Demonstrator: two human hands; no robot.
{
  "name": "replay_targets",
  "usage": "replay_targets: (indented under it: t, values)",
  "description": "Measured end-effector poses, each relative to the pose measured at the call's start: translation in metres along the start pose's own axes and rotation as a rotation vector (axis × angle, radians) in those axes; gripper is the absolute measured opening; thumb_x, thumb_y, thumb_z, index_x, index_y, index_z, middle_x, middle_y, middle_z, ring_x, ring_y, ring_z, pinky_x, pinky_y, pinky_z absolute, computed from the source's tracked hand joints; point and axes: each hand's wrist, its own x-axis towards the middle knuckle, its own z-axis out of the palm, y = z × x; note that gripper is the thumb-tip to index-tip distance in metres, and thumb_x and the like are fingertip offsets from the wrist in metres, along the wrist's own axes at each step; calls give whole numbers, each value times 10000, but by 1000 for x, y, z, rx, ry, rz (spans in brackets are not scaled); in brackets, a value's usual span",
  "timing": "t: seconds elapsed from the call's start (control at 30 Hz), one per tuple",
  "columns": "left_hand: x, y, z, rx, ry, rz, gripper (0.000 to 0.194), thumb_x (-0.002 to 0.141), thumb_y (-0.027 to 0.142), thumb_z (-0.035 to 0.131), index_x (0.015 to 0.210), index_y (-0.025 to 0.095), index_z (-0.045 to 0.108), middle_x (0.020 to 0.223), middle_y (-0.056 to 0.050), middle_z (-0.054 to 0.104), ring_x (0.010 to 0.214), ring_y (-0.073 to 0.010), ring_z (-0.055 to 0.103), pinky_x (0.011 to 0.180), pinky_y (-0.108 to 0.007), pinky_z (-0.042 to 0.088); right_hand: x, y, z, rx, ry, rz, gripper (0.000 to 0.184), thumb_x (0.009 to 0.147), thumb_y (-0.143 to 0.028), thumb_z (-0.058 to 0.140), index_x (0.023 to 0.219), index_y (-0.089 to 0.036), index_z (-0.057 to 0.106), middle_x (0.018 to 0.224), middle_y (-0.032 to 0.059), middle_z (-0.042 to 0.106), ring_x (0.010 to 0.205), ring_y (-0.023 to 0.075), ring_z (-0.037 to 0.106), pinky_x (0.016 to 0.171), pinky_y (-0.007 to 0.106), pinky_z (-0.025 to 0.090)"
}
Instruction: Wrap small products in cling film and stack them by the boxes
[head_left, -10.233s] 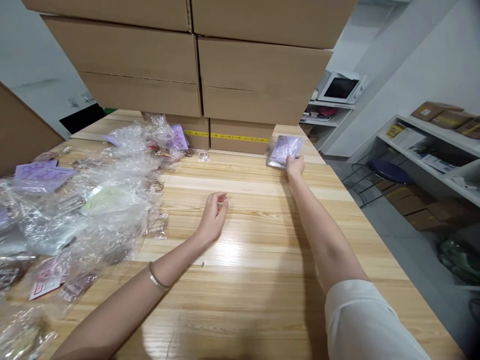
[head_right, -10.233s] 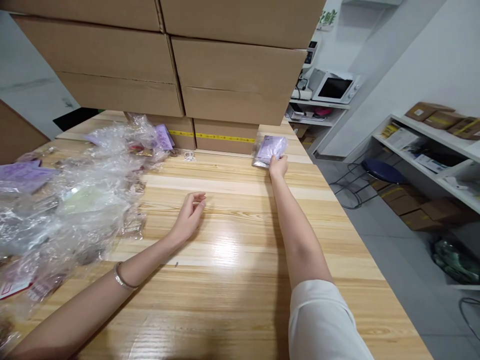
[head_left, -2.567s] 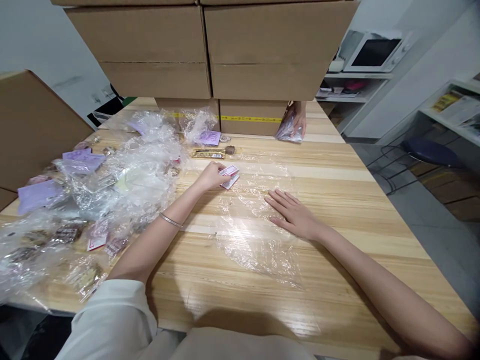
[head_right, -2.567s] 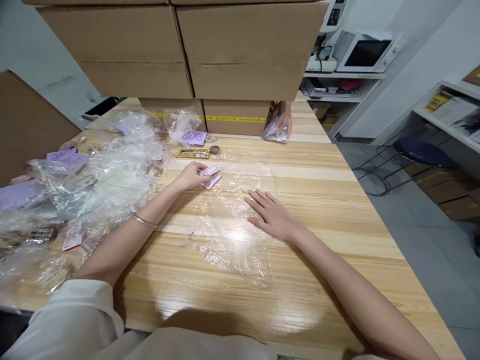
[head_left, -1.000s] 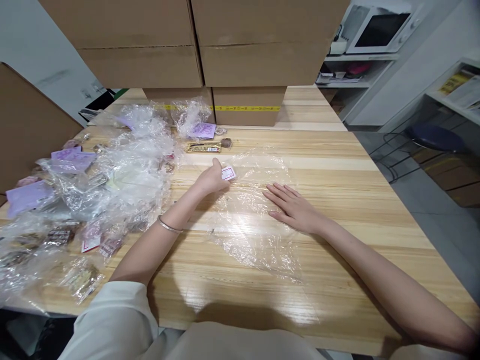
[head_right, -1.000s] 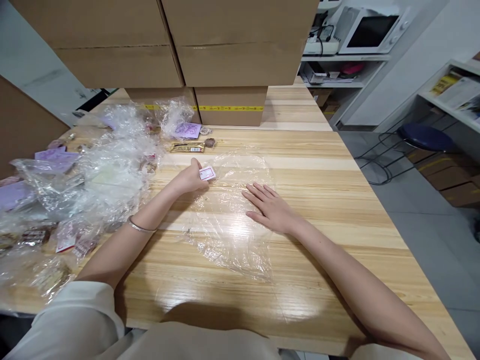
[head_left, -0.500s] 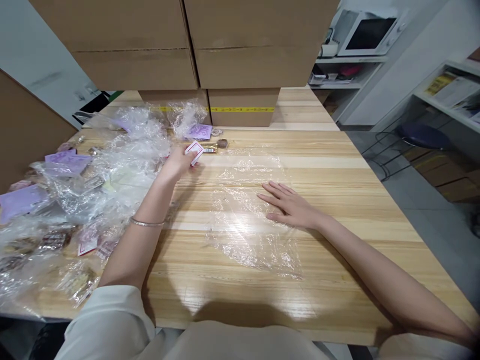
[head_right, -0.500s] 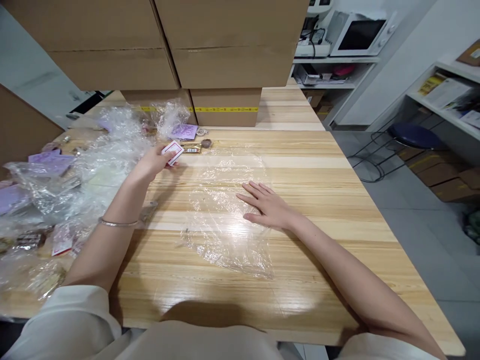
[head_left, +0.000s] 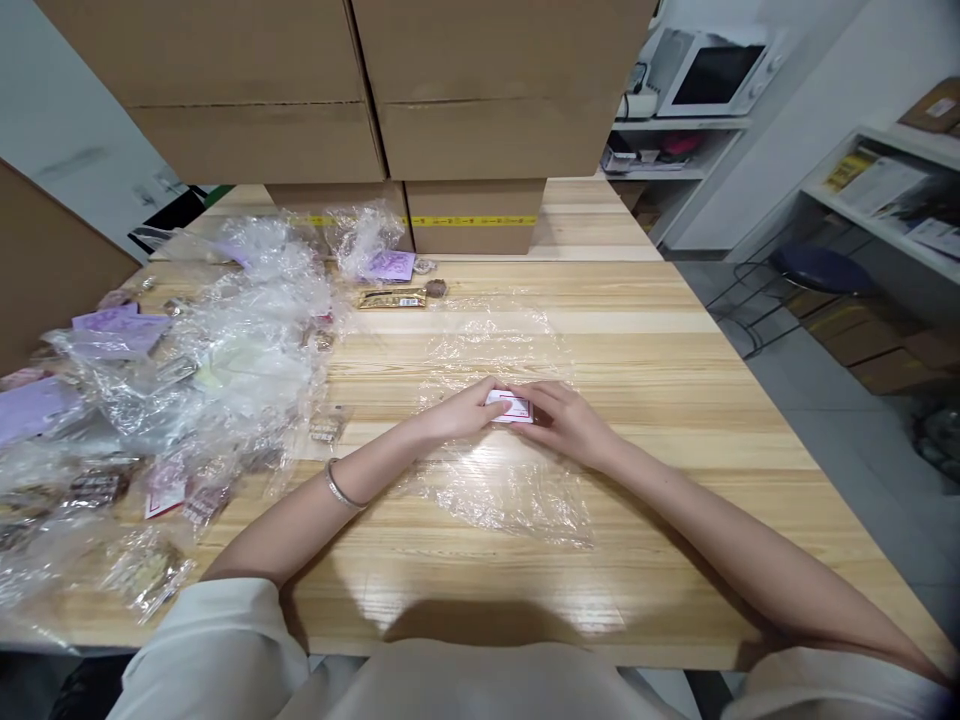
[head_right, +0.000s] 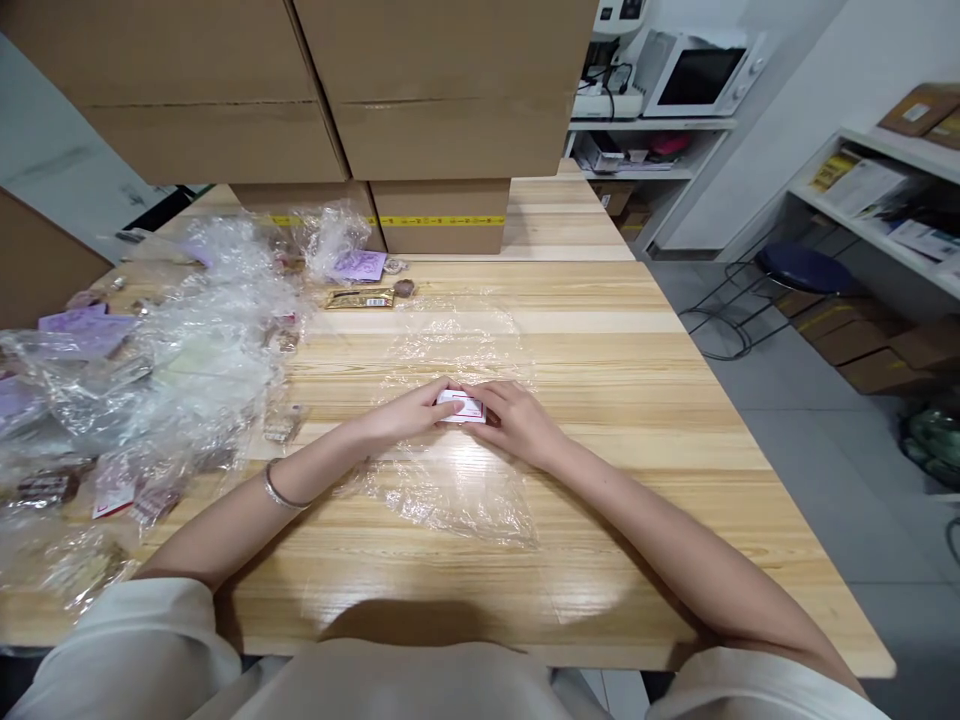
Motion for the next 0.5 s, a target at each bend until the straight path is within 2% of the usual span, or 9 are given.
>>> replay_targets:
  t: [0.13, 0.23, 0.3, 0.4, 0.43, 0.5]
  values:
    - [-6, 0, -7, 424, 77, 83, 257, 934, 360, 491, 1063, 167, 601, 1089, -89, 550, 1118, -270, 481, 996, -440, 399, 3, 2, 5, -85, -38, -47, 451, 894, -338, 631, 1327, -226, 572, 1101, 96, 698, 1038, 274, 626, 943, 499, 487]
    - [-18, 11, -15, 540, 87, 158, 262, 952, 335, 465, 1120, 168, 576, 1129, -90, 500, 1144, -264, 441, 1019, -434, 382, 5, -3, -10, -107, -120, -43, 472, 896, -340, 635, 1348, -241, 538, 1243, 100, 644, 1157, 286, 582, 1033, 539, 432]
    - [-30, 18, -23, 575, 39, 257, 256, 964, 327, 452, 1153, 184, 549, 1125, -85, 498, 1113, -248, 447, 990, -409, 400, 3, -7, -31, -92, -169, 3, 433, 906, -338, 625, 1319, -230, 548, 1284, 117, 603, 1175, 281, 569, 1005, 500, 470]
    - [-55, 20, -35, 658, -95, 363, 209, 958, 304, 464, 1115, 205, 560, 1075, -73, 518, 1033, -232, 463, 919, -376, 425, -11, -13, -66, -85, -207, 87, 306, 932, -300, 565, 1224, -213, 600, 1178, 129, 613, 1031, 253, 618, 856, 426, 549]
    - [-65, 18, -38, 678, -138, 367, 206, 943, 298, 488, 1113, 208, 564, 1074, -71, 524, 1025, -232, 466, 911, -372, 428, -18, -15, -75, -93, -224, 99, 304, 931, -286, 556, 1223, -217, 605, 1162, 129, 613, 1019, 255, 621, 843, 431, 553]
    - [-81, 8, -43, 690, -215, 351, 284, 888, 338, 584, 1141, 212, 562, 1122, -74, 530, 1050, -242, 473, 919, -373, 432, -35, -18, -84, -104, -279, 88, 394, 902, -248, 578, 1296, -240, 579, 1250, 135, 589, 1135, 290, 588, 891, 477, 542]
